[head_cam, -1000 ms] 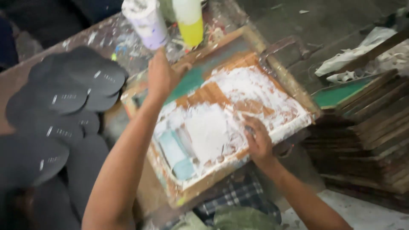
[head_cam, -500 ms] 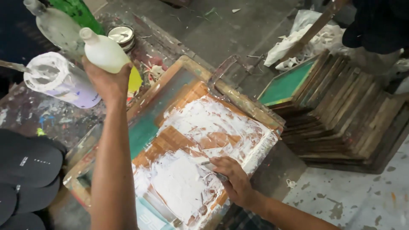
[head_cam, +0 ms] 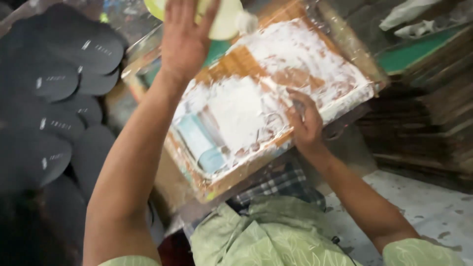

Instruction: Applying a white paste or print to shoe insoles using a screen-printing frame and a spatula.

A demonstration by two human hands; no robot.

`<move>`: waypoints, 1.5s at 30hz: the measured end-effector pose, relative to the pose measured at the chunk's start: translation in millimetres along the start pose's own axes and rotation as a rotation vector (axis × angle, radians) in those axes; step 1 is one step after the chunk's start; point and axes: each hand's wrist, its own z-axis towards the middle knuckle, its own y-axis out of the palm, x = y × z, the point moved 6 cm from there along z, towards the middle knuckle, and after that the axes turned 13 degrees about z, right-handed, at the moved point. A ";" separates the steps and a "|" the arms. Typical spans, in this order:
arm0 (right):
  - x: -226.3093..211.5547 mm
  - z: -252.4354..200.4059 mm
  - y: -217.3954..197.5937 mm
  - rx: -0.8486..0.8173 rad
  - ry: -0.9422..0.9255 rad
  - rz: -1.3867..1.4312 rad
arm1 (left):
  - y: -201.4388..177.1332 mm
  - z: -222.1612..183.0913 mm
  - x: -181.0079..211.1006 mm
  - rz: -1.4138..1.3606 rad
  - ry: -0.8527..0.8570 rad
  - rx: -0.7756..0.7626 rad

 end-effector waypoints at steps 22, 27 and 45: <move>11.4 -1.5 -4.8 0.079 -0.112 -0.169 | -100.2 -108.4 50.4 0.262 0.251 0.129; 5.9 -2.9 -4.7 0.071 -0.064 -0.110 | -99.1 -95.0 41.9 -0.101 -0.016 0.144; 10.3 3.3 -4.0 0.019 -0.025 -0.199 | 110.3 110.2 -90.2 -0.420 -0.719 0.479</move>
